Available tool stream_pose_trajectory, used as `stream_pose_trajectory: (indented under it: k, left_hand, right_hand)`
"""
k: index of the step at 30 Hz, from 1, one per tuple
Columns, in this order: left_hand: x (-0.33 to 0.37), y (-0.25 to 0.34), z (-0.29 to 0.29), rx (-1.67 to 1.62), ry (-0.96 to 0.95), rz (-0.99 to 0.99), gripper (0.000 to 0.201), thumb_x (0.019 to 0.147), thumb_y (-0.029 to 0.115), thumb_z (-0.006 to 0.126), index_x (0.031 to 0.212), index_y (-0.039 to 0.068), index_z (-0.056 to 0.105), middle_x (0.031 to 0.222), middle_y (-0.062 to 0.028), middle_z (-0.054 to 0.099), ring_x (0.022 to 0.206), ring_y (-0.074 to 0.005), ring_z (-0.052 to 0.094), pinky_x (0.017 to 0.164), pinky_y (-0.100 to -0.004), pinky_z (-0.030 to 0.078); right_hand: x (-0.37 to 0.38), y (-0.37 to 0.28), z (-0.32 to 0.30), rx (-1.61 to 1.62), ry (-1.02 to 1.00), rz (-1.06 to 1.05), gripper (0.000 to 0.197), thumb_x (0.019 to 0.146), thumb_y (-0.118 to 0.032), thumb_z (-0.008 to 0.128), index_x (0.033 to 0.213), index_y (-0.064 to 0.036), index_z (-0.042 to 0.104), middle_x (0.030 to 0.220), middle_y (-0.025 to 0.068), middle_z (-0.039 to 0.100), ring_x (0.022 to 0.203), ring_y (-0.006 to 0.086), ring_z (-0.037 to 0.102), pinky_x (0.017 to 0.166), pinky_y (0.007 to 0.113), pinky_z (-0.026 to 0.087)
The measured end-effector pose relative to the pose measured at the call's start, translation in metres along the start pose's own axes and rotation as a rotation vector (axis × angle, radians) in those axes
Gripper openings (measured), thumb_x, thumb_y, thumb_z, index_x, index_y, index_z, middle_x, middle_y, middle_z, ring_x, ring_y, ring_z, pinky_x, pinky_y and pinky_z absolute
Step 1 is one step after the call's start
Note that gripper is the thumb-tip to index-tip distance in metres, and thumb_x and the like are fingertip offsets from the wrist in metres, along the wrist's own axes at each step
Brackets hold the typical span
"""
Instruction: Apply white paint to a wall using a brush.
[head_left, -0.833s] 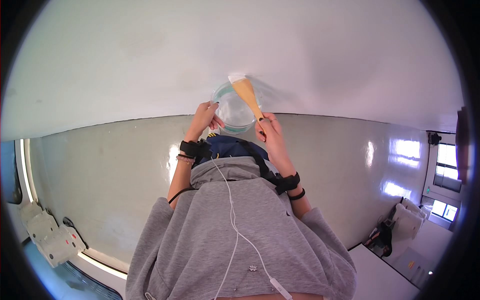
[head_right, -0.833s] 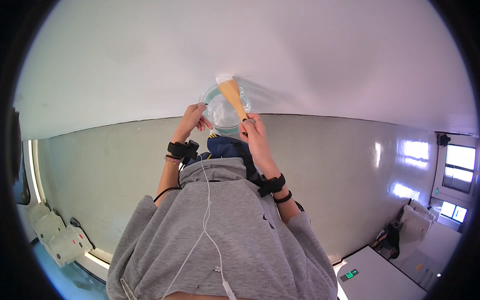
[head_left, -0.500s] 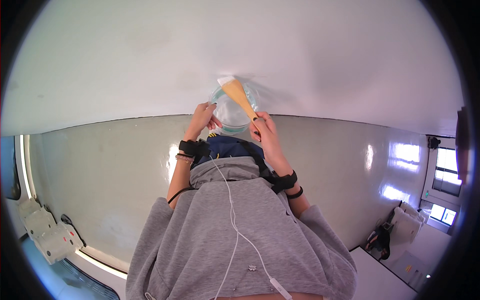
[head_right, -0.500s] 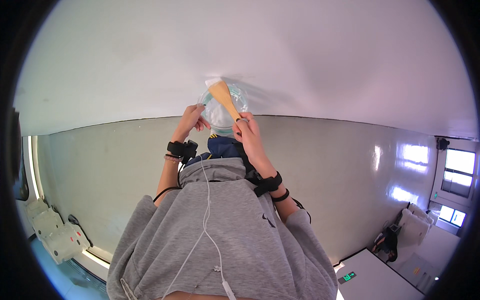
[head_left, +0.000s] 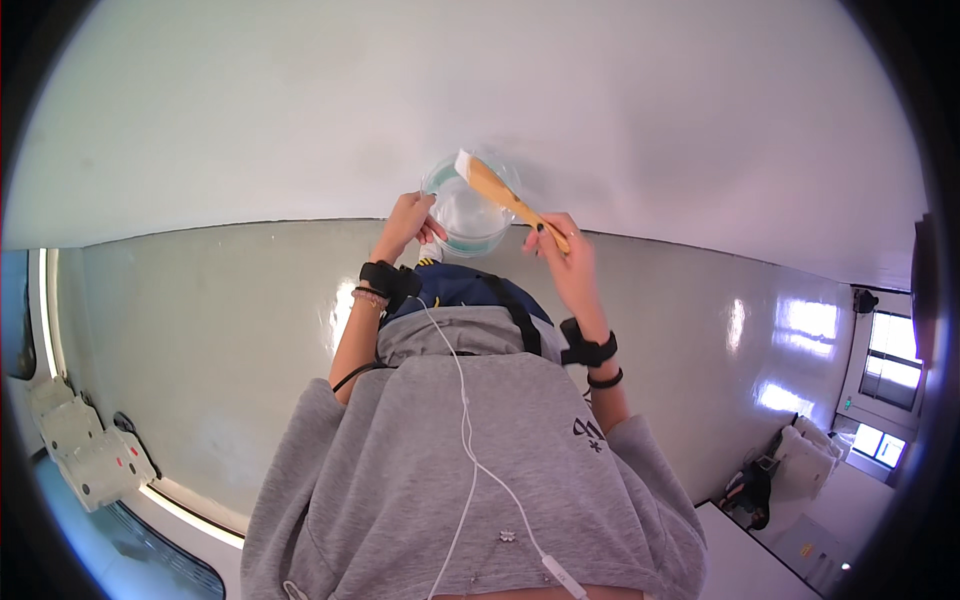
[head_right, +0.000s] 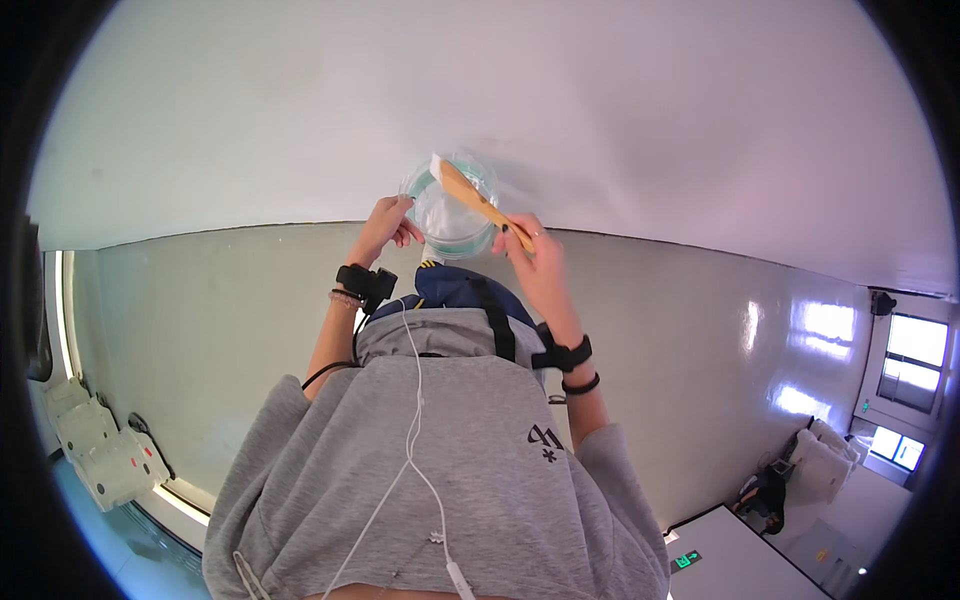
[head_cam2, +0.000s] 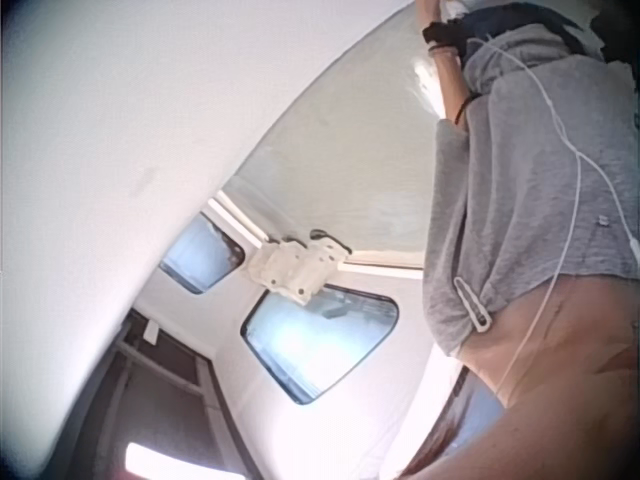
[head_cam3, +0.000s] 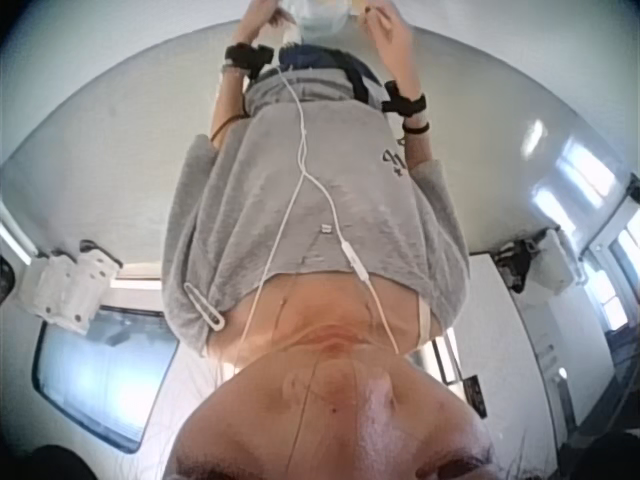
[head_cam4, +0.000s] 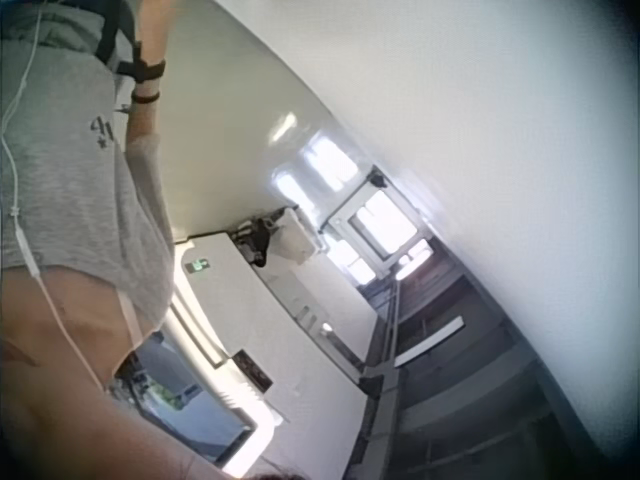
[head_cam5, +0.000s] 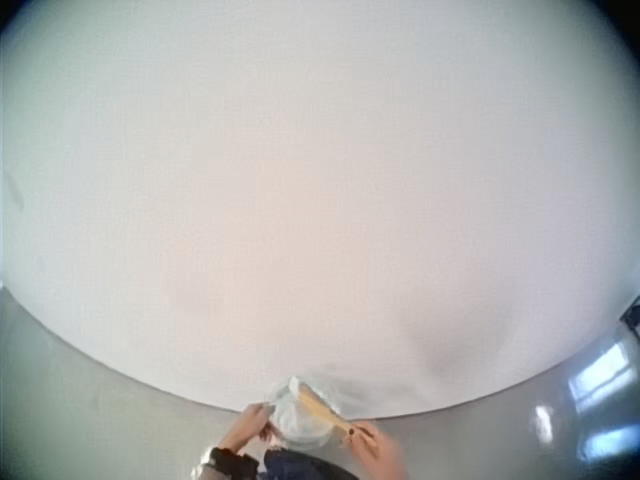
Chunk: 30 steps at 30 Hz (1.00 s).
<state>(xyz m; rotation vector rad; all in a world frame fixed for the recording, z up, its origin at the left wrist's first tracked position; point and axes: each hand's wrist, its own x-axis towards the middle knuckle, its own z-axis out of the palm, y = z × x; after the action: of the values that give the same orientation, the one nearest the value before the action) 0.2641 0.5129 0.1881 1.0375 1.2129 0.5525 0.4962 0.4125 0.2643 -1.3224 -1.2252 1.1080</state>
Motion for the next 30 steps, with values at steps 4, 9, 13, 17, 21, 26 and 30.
stream_pose_trajectory:
  k: [4,9,13,17,21,26,30]
  left_hand:
    - [0.002,-0.009,-0.003,-0.043,-0.006,-0.003,0.029,0.087,0.021,0.038,0.088,-0.006,0.049,0.058,-0.0177,0.061,0.036,-0.0117,0.048,0.035,-0.0219,0.039]
    - [0.001,-0.014,-0.005,-0.047,0.023,-0.002,0.030,0.086,0.021,0.038,0.086,-0.007,0.050,0.059,-0.0183,0.061,0.036,-0.0121,0.048,0.035,-0.0223,0.040]
    - [0.003,-0.016,-0.005,-0.017,0.024,0.003,0.031,0.086,0.020,0.038,0.084,-0.008,0.050,0.059,-0.0185,0.061,0.035,-0.0122,0.047,0.034,-0.0228,0.039]
    - [0.008,-0.019,-0.007,-0.017,0.007,0.004,0.032,0.086,0.020,0.038,0.084,-0.009,0.050,0.058,-0.0186,0.061,0.035,-0.0123,0.048,0.033,-0.0231,0.040]
    - [0.014,-0.021,-0.008,0.000,-0.039,0.006,0.032,0.085,0.019,0.037,0.086,-0.011,0.050,0.059,-0.0189,0.061,0.035,-0.0123,0.048,0.034,-0.0233,0.040]
    - [0.026,-0.015,0.002,0.044,-0.127,0.020,0.034,0.085,0.019,0.037,0.092,-0.013,0.048,0.060,-0.0193,0.062,0.036,-0.0125,0.049,0.034,-0.0233,0.041]
    - [0.031,-0.018,-0.003,0.063,-0.170,0.019,0.033,0.087,0.022,0.039,0.093,-0.008,0.049,0.061,-0.0173,0.062,0.039,-0.0106,0.050,0.038,-0.0216,0.040]
  right_hand:
    - [0.021,0.009,0.006,-0.266,-0.070,-0.149,0.017,0.086,-0.008,0.050,0.102,0.0000,0.050,0.075,0.0116,0.058,0.064,0.0189,0.056,0.062,0.028,0.045]
    - [0.035,0.022,0.012,-0.327,-0.091,-0.202,0.018,0.085,-0.007,0.052,0.102,-0.0026,0.050,0.080,0.0159,0.056,0.066,0.0249,0.054,0.062,0.030,0.044]
    - [0.036,0.034,0.013,-0.343,-0.027,-0.184,0.017,0.086,-0.006,0.050,0.102,-0.0004,0.052,0.075,0.0092,0.055,0.067,0.0132,0.052,0.063,0.026,0.045]
    - [0.035,0.043,0.007,-0.367,0.039,-0.159,0.018,0.085,-0.008,0.051,0.101,-0.0009,0.050,0.079,0.0151,0.057,0.065,0.0229,0.055,0.062,0.029,0.045]
    - [0.026,0.041,0.002,-0.363,0.089,-0.116,0.018,0.085,-0.008,0.051,0.102,-0.0011,0.051,0.078,0.0136,0.057,0.065,0.0200,0.054,0.063,0.028,0.045]
    - [0.012,0.044,-0.009,-0.436,0.253,-0.127,0.017,0.085,-0.007,0.052,0.101,-0.0024,0.053,0.075,0.0112,0.056,0.063,0.0161,0.050,0.059,0.026,0.043]
    - [0.002,0.052,-0.012,-0.467,0.333,-0.132,0.017,0.085,-0.007,0.052,0.101,-0.0030,0.053,0.072,0.0107,0.054,0.060,0.0155,0.048,0.056,0.026,0.042]
